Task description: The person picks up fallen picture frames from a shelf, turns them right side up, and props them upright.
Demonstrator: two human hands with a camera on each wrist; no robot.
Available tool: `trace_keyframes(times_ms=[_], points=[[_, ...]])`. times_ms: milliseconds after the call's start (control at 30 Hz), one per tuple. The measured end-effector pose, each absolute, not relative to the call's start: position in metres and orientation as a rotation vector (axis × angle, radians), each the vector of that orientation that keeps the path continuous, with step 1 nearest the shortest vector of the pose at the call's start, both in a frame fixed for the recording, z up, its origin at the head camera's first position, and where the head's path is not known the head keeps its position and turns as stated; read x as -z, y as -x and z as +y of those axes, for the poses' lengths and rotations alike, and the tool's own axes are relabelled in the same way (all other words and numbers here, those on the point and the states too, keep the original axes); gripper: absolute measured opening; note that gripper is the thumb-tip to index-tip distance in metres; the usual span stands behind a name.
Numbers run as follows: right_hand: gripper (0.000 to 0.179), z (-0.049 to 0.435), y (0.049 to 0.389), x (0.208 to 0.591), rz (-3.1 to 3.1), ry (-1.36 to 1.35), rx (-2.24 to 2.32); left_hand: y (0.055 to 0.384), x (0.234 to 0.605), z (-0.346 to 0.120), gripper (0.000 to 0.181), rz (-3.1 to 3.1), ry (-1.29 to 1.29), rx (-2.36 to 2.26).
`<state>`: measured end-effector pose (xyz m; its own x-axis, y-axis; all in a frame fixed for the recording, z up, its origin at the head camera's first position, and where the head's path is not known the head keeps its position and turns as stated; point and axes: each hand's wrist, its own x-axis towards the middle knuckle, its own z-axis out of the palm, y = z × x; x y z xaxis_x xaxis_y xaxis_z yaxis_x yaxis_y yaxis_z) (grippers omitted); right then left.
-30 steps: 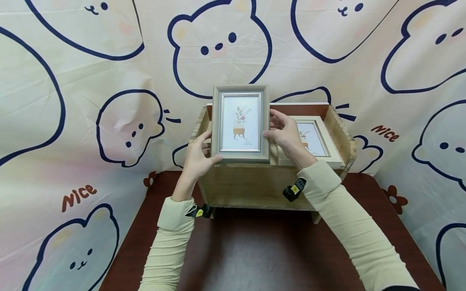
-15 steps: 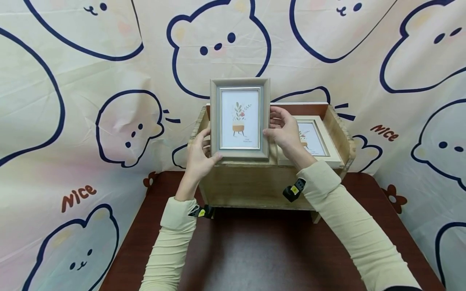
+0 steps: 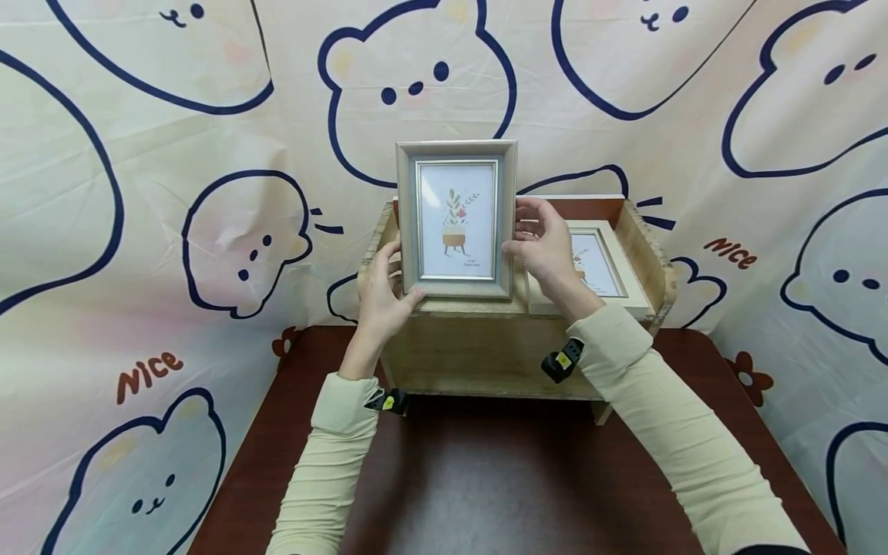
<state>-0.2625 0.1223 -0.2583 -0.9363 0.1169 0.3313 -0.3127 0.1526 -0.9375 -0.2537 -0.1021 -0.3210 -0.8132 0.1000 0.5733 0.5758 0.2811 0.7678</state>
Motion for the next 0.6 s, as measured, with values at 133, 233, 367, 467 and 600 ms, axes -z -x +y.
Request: trace_keyframes(times_ms=[133,233,367,467,600], points=[[0.061,0.126,0.263,0.252,-2.186,-0.237,-1.729,0.256,0.324,-0.103,0.074,-2.111,0.635,1.521],[0.069,0.130,0.265,0.243,-2.267,-0.281,-1.621,0.255,0.325,-0.103,0.073,-2.106,0.637,1.518],[0.086,0.135,0.267,0.229,-2.337,-0.386,-1.524,0.255,0.325,-0.103,0.073,-2.099,0.638,1.520],[0.092,0.138,0.268,0.220,-2.366,-0.468,-1.453,0.255,0.326,-0.103,0.073,-2.089,0.651,1.502],[0.094,0.139,0.269,0.214,-2.416,-0.524,-1.334,0.257,0.328,-0.103,0.073,-2.071,0.673,1.476]])
